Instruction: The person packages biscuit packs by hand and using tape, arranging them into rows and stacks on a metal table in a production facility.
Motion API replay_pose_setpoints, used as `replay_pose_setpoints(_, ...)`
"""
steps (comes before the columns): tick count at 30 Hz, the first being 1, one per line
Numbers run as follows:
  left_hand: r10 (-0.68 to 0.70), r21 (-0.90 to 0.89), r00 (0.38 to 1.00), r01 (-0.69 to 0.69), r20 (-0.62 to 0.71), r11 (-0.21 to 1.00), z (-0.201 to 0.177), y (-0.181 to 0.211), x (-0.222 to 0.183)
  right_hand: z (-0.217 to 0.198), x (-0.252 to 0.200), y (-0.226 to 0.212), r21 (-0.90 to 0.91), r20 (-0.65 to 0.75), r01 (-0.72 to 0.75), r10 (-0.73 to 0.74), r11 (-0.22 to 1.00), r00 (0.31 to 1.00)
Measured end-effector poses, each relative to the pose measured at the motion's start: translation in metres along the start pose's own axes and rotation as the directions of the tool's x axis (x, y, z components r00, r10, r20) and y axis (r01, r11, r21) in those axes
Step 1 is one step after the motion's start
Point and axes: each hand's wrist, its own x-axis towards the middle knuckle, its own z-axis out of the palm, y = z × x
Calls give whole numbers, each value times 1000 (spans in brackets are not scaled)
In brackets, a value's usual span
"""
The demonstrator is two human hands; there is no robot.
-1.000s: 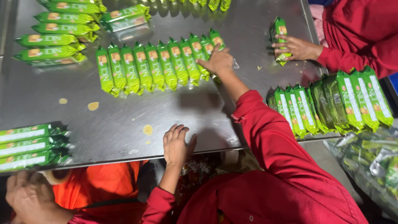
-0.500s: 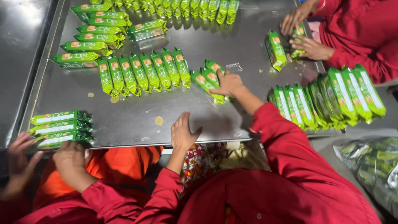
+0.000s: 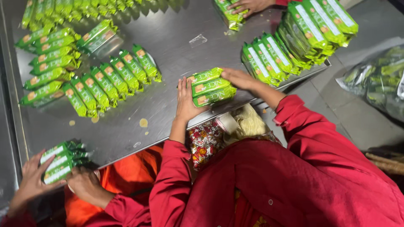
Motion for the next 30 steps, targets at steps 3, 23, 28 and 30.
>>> replay_pose_setpoints(3, 13, -77, 999, -17, -47, 997, 21, 5, -4, 19, -7, 17, 143, -136, 3, 16, 990, 991)
replay_pose_setpoints(23, 1, -35, 970, -9, -244, 999, 37, 46, -114, 55, -131, 24, -63, -200, -234, 218, 970, 955)
replay_pose_setpoints(28, -395, -450, 918, 342, -27, 825, 150, 20, -140, 129, -130, 45, 137, -128, -205, 222, 969, 967)
replay_pose_setpoints(30, -491, -521, 870, 441, 49, 730, 177, 6, -129, 145, -126, 58, 459, 35, -303, 323, 836, 946)
